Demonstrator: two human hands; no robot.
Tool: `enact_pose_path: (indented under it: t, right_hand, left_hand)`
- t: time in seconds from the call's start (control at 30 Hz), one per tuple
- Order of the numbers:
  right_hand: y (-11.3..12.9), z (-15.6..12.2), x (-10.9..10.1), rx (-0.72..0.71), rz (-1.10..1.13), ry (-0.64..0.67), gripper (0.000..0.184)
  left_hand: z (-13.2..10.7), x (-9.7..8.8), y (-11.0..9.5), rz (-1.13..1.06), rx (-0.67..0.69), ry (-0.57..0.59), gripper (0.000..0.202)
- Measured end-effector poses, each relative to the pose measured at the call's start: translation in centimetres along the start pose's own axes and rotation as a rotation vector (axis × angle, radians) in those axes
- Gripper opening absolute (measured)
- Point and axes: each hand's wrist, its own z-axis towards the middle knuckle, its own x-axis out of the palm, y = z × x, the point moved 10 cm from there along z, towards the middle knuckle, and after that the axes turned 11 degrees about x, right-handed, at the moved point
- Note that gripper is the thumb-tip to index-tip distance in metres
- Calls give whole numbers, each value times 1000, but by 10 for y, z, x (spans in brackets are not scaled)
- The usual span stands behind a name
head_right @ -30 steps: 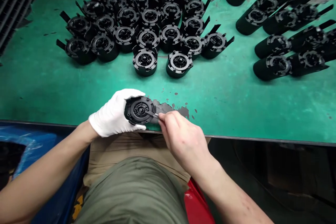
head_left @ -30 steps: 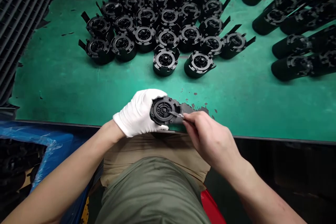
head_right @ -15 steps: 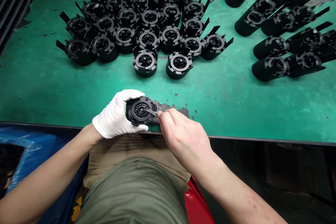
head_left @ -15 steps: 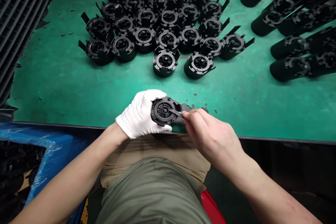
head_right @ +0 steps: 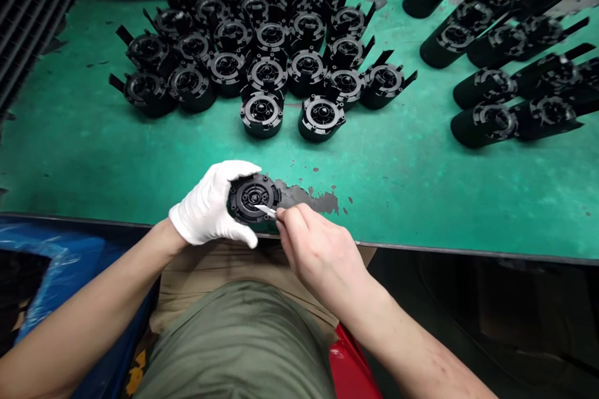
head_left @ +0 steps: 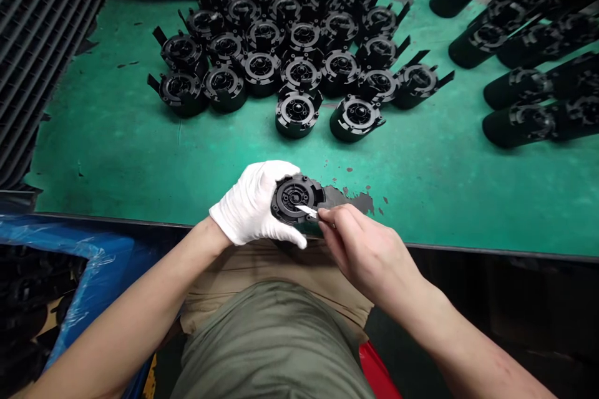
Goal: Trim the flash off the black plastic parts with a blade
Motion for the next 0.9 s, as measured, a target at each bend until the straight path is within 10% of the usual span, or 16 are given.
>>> enact_pose_path:
  t: [0.3, 0.33, 0.47, 0.63, 0.73, 0.9]
  right_hand:
    - [-30, -22, -10, 129, 258, -48, 23]
    - [-35, -26, -9, 149, 270, -50, 24]
    - [-49, -35, -3, 201, 307, -63, 26]
    - [-48, -24, -11, 178, 301, -99, 29]
    - [-43, -17, -21, 147, 280, -112, 29]
    - [-44, -17, -29, 73, 218, -82, 31]
  left_hand:
    - [-46, -76, -5, 137, -295, -540, 20]
    - [-53, -78, -12, 177, -302, -529, 5]
    - [-60, -55, -40, 241, -238, -265, 80]
    - [-37, -10, -37, 205, -335, -114, 124]
    - [-11, 1, -18, 154, -410, -138, 110]
    - [15, 9, -18, -120, -149, 194, 102]
